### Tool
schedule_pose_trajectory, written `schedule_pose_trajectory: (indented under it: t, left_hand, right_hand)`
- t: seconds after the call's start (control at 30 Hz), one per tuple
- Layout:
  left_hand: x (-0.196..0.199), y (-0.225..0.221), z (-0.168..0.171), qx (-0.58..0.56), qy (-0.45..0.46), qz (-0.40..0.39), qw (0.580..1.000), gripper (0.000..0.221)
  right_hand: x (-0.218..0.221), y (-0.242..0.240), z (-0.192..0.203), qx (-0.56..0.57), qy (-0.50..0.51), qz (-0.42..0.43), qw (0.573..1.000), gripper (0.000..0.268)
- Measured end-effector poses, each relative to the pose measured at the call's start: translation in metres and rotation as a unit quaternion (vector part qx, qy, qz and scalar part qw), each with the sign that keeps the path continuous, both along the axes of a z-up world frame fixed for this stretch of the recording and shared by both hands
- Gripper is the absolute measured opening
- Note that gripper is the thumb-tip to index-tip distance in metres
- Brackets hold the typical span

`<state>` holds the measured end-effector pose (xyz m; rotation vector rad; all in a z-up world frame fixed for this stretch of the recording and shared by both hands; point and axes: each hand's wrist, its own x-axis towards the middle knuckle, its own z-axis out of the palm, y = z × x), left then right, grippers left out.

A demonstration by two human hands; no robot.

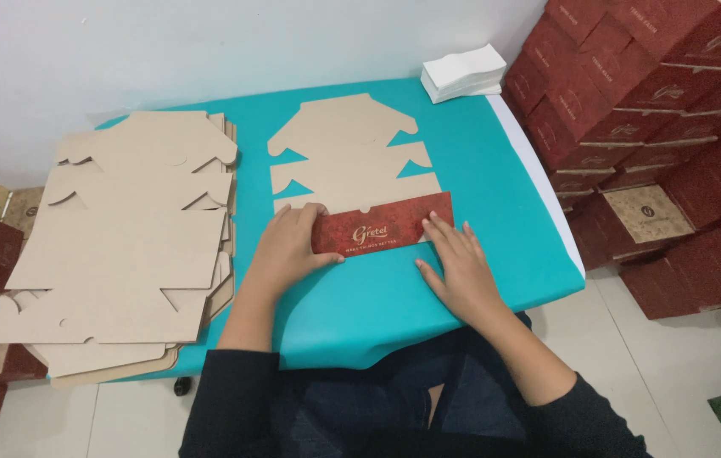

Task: Assembling a cardboard box from a flat cutout by folding sides and tucking in flaps, then placing a paper liner inside.

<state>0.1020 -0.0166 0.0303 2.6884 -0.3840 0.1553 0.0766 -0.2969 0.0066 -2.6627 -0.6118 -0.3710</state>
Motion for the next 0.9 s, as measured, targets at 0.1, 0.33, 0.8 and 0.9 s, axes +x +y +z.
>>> schedule_pose_trajectory:
  t: [0.1, 0.33, 0.8, 0.9]
  left_hand:
    - [-0.007, 0.005, -0.009, 0.062, -0.127, -0.042, 0.989, 0.058]
    - [-0.015, -0.002, 0.005, 0.076, -0.344, -0.124, 0.927, 0.037]
    - [-0.025, 0.012, 0.021, -0.215, -0.496, -0.031, 0.841, 0.077]
    - [-0.010, 0.029, 0.007, -0.388, -0.401, 0.050, 0.829, 0.104]
  right_hand:
    - [0.018, -0.004, 0.015, 0.005, -0.040, 0.003, 0.999, 0.080]
    - [0.050, -0.048, 0.035, 0.203, 0.027, 0.077, 0.976, 0.117]
    - [0.097, -0.051, 0.031, 0.275, 0.107, 0.175, 0.939, 0.018]
    - [0.112, -0.044, 0.037, 0.365, 0.135, 0.156, 0.908, 0.014]
